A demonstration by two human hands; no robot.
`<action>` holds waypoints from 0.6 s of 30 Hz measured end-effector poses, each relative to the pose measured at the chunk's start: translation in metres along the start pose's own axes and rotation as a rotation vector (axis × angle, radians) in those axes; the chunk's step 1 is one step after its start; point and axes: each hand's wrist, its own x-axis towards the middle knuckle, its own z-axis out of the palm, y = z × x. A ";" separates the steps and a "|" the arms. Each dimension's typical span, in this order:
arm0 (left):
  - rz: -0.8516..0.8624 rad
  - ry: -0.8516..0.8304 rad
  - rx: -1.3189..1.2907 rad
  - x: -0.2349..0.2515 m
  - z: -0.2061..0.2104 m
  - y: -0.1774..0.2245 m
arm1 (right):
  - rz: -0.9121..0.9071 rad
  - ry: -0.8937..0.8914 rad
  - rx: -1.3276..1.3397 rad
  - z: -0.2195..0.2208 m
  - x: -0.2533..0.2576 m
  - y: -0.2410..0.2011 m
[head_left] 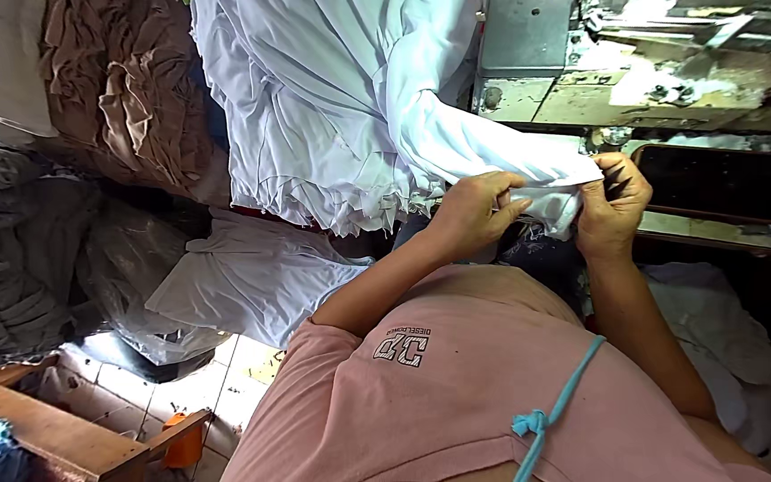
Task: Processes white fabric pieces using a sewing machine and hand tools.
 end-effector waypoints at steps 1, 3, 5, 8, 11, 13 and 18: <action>-0.057 -0.063 0.027 0.004 0.004 -0.001 | -0.007 0.004 0.013 0.001 0.001 0.000; -0.122 -0.133 -0.103 0.012 0.017 -0.009 | -0.011 0.011 0.038 0.004 0.001 0.002; -0.207 -0.162 -0.536 0.015 0.029 -0.015 | -0.005 0.011 0.041 0.004 0.000 0.002; -0.419 -0.324 -1.302 0.014 0.028 -0.014 | 0.009 0.004 0.007 -0.002 -0.001 0.004; -0.338 -0.257 -1.379 0.008 0.009 -0.007 | 0.032 -0.043 -0.051 -0.011 -0.002 0.003; -0.208 -0.107 -1.213 0.006 -0.005 0.000 | 0.038 -0.057 -0.075 -0.015 -0.002 0.002; 0.124 0.251 -0.990 0.011 -0.010 -0.003 | 0.035 -0.098 -0.090 -0.016 -0.001 0.000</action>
